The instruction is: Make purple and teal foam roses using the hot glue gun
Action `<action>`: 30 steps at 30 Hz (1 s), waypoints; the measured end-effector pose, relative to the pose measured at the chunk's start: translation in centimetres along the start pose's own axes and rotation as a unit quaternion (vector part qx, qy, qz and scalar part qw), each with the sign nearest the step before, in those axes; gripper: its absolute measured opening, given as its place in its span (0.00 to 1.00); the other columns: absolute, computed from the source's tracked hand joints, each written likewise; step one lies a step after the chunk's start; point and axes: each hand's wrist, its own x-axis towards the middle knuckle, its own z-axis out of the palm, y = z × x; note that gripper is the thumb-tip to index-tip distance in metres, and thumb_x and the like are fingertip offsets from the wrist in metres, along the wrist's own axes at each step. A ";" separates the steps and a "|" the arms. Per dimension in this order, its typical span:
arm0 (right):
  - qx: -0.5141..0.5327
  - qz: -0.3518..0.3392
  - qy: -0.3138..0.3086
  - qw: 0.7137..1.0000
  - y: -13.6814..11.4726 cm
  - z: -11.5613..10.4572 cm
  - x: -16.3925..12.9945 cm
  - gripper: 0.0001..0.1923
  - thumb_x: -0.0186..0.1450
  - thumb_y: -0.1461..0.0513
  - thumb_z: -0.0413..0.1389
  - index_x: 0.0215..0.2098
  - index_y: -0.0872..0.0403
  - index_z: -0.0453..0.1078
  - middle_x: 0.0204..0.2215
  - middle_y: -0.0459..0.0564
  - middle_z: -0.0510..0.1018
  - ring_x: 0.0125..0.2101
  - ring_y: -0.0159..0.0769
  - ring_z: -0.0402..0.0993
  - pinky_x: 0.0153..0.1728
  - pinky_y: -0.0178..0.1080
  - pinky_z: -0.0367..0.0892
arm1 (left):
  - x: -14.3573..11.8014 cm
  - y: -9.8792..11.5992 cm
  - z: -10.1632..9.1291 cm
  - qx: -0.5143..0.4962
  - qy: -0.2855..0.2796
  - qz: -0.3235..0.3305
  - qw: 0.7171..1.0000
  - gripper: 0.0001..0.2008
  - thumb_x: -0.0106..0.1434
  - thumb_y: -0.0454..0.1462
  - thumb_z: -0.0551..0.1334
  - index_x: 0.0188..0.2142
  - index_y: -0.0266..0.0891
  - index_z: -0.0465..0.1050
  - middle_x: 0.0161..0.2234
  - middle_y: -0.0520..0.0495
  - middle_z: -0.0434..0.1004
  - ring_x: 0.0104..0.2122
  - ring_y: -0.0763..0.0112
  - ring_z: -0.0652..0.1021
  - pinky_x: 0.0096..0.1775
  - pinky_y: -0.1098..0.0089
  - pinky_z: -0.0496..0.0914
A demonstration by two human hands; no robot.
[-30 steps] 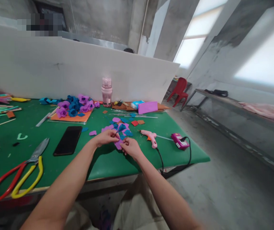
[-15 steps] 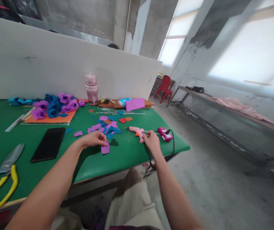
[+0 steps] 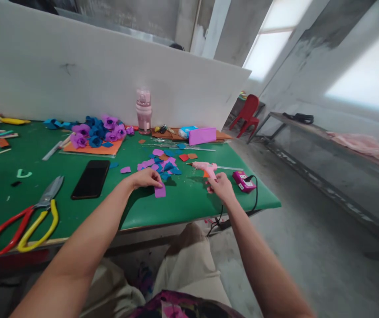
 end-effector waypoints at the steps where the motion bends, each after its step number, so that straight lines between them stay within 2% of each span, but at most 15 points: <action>1: 0.118 -0.008 0.019 0.993 -0.1 0.1 -1.1 0.13 0.56 0.59 0.52 0.39 0.54 0.60 0.27 0.46 0.74 0.20 0.29 0.69 0.23 0.33 0.65 | 0.0 0.0 0.0 0.004 0.001 -0.002 1.000 0.07 0.41 0.38 0.69 0.19 0.36 0.76 0.17 0.50 0.74 0.19 0.74 0.69 0.23 0.74 0.58; 2: 0.210 -0.011 0.001 0.978 -0.3 0.2 -2.3 0.15 0.55 0.59 0.55 0.39 0.54 0.60 0.24 0.43 0.72 0.19 0.27 0.67 0.22 0.32 0.65 | 0.0 0.0 0.1 0.009 0.002 -0.002 1.000 0.07 0.41 0.38 0.69 0.19 0.36 0.76 0.17 0.49 0.74 0.19 0.74 0.69 0.23 0.74 0.58; 4: 0.332 0.027 -0.116 0.936 -0.7 0.4 -4.4 0.14 0.54 0.57 0.55 0.36 0.55 0.63 0.19 0.40 0.65 0.16 0.26 0.62 0.20 0.31 0.63 | 0.0 0.0 0.1 0.026 0.013 0.001 1.000 0.07 0.41 0.39 0.69 0.19 0.36 0.76 0.18 0.49 0.75 0.20 0.73 0.70 0.23 0.74 0.59; 5: 0.369 0.048 -0.176 0.911 -1.0 0.5 -5.3 0.15 0.55 0.54 0.55 0.35 0.55 0.65 0.19 0.41 0.65 0.17 0.26 0.62 0.19 0.32 0.63 | 0.1 -0.1 0.2 0.036 0.022 0.004 0.999 0.07 0.41 0.39 0.69 0.19 0.36 0.76 0.18 0.50 0.74 0.20 0.73 0.70 0.23 0.74 0.59; 7: 0.396 0.065 -0.210 0.892 -1.7 0.5 -6.8 0.18 0.56 0.49 0.53 0.34 0.55 0.65 0.20 0.42 0.65 0.17 0.26 0.61 0.18 0.32 0.62 | 0.2 -0.1 0.2 0.056 0.033 0.008 0.998 0.08 0.41 0.39 0.68 0.18 0.36 0.75 0.17 0.50 0.74 0.21 0.74 0.70 0.24 0.75 0.60; 9: 0.358 0.052 -0.211 0.908 -2.4 0.4 -7.9 0.20 0.57 0.47 0.54 0.32 0.55 0.65 0.20 0.43 0.67 0.16 0.25 0.60 0.16 0.31 0.59 | 0.3 -0.2 0.3 0.082 0.032 0.001 0.996 0.08 0.42 0.40 0.68 0.19 0.36 0.75 0.18 0.50 0.75 0.22 0.73 0.70 0.26 0.75 0.60; 13: 0.196 -0.003 -0.233 0.953 -3.5 0.2 -9.1 0.20 0.59 0.47 0.52 0.34 0.55 0.65 0.15 0.40 0.66 0.12 0.23 0.54 0.14 0.30 0.51 | 0.5 -0.3 0.3 0.134 0.024 -0.018 0.990 0.11 0.43 0.41 0.68 0.22 0.34 0.76 0.21 0.48 0.76 0.24 0.72 0.72 0.27 0.74 0.60; 16: 0.112 -0.045 -0.223 0.967 -3.9 0.6 -9.5 0.19 0.61 0.48 0.49 0.36 0.55 0.65 0.18 0.43 0.71 0.13 0.24 0.56 0.15 0.30 0.52 | 0.7 -0.5 0.4 0.132 0.021 -0.007 0.991 0.11 0.43 0.41 0.67 0.22 0.34 0.75 0.21 0.49 0.75 0.25 0.71 0.72 0.27 0.74 0.61; 20: 0.029 -0.098 -0.203 0.974 -4.3 1.6 -9.7 0.17 0.64 0.51 0.47 0.38 0.55 0.65 0.24 0.47 0.75 0.16 0.27 0.62 0.18 0.32 0.57 | 0.8 -0.7 0.4 0.143 0.013 0.002 0.990 0.09 0.42 0.39 0.67 0.21 0.35 0.73 0.20 0.50 0.74 0.23 0.72 0.71 0.26 0.74 0.61; 25: -0.056 -0.171 -0.177 0.968 -4.3 2.6 -9.4 0.13 0.65 0.56 0.46 0.39 0.55 0.66 0.27 0.49 0.77 0.24 0.33 0.70 0.25 0.33 0.61 | 0.9 -0.7 0.4 0.156 0.000 0.011 0.988 0.08 0.43 0.38 0.66 0.21 0.35 0.74 0.20 0.51 0.74 0.23 0.73 0.71 0.26 0.74 0.61; 30: -0.090 -0.223 -0.171 0.955 -4.3 3.0 -9.2 0.11 0.65 0.58 0.46 0.37 0.55 0.66 0.32 0.51 0.77 0.31 0.36 0.72 0.33 0.35 0.63 | 1.1 -1.0 0.4 0.161 -0.005 0.015 0.987 0.08 0.43 0.39 0.66 0.21 0.35 0.74 0.19 0.50 0.74 0.22 0.73 0.71 0.25 0.74 0.60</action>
